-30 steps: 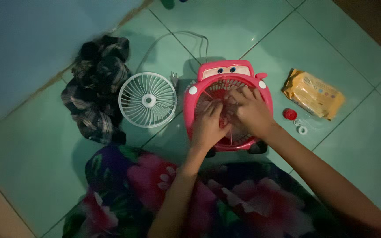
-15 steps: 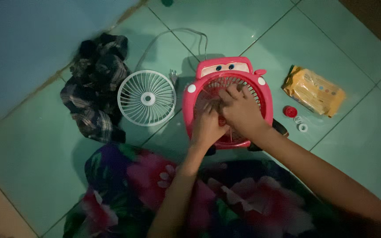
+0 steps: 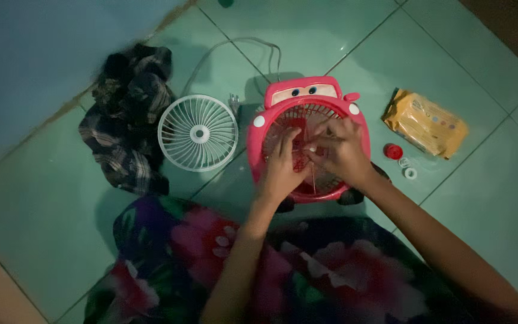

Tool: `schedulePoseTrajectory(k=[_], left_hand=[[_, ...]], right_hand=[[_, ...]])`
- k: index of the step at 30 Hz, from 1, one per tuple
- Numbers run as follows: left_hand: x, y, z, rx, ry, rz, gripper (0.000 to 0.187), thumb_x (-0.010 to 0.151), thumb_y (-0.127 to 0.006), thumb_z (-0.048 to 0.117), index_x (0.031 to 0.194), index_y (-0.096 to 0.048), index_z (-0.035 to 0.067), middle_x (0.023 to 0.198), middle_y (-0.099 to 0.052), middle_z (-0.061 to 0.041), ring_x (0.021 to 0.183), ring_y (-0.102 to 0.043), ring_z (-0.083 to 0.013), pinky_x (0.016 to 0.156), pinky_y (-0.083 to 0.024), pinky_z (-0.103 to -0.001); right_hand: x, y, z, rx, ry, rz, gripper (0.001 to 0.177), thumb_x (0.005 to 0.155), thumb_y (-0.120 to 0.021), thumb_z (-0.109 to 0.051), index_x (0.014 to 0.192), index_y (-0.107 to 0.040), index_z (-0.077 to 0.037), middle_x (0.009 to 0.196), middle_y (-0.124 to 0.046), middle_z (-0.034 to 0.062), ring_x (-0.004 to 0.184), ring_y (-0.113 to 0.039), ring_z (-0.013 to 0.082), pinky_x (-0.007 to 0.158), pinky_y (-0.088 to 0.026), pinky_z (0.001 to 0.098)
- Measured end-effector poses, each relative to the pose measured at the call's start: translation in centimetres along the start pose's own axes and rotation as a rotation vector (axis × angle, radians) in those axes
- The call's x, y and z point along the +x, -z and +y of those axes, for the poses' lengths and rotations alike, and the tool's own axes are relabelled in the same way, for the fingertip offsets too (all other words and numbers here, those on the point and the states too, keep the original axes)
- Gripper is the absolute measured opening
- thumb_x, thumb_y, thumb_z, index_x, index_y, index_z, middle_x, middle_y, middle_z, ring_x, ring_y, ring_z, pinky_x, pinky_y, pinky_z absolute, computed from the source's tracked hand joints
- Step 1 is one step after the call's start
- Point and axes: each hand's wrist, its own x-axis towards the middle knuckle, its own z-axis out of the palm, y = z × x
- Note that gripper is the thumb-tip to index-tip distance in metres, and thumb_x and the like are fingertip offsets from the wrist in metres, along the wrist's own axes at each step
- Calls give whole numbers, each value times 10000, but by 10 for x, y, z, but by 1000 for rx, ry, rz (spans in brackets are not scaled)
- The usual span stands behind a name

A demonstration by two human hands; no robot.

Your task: The person assembles a pink car-shaped toy fan by attaching the fan blade to the motor hub, securing it with a screwdriver, and then fitting the front grille and center cap. The person uses a screwdriver to tighten the central screw and aligns the components by hand.

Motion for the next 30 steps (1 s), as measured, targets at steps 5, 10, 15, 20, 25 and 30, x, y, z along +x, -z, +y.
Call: schedulePoseTrajectory(k=[5,10,15,20,25,30], left_hand=[[0,2,5,11,-39,54,725,823,-825,162,1430,-452,32,1444,-511,-201,1366,-512,-407,1140,-459,-484],[0,4,9,-64,-13,56,510,871,-787,144,1324,-572,51,1448,-514,-171,1337,-551,-379,1090,-493,-455],[1,3,10,-47,-20,53,339,908,-780,121,1227,-674,80,1239,-651,-122,1183,-660,-322,1000,-546,-417],[1,9,20,-164,-135,78,249,962,-747,88,1205,-699,109,1167,-736,-79,1081,-741,-256,917,-600,-367],[1,17,23,-103,-143,16,246,964,-714,63,1209,-737,75,1161,-723,-94,1007,-753,-247,807,-620,-339],[-5,18,23,-33,-177,22,190,965,-700,50,1151,-740,57,1139,-737,-96,1004,-757,-249,800,-620,-354]], right_hand=[[-12,13,5,435,-206,4,225,854,-793,-98,1078,-794,-115,1114,-693,58,1044,-648,189,904,-527,338],[-20,20,11,661,-305,11,212,953,-714,-29,1163,-746,-30,1128,-752,88,1032,-713,156,930,-573,288],[-30,18,12,724,-414,-17,312,907,-728,-12,1200,-628,28,1110,-754,86,1031,-738,133,917,-585,276],[-32,9,11,783,-430,20,267,898,-757,13,1131,-627,36,1041,-761,99,1004,-737,144,887,-582,277],[-29,14,8,794,-545,-19,239,871,-774,10,1059,-627,6,984,-778,81,966,-758,138,848,-605,267],[-33,10,9,874,-517,-2,220,876,-773,33,1048,-636,23,990,-766,110,984,-752,161,875,-602,284]])
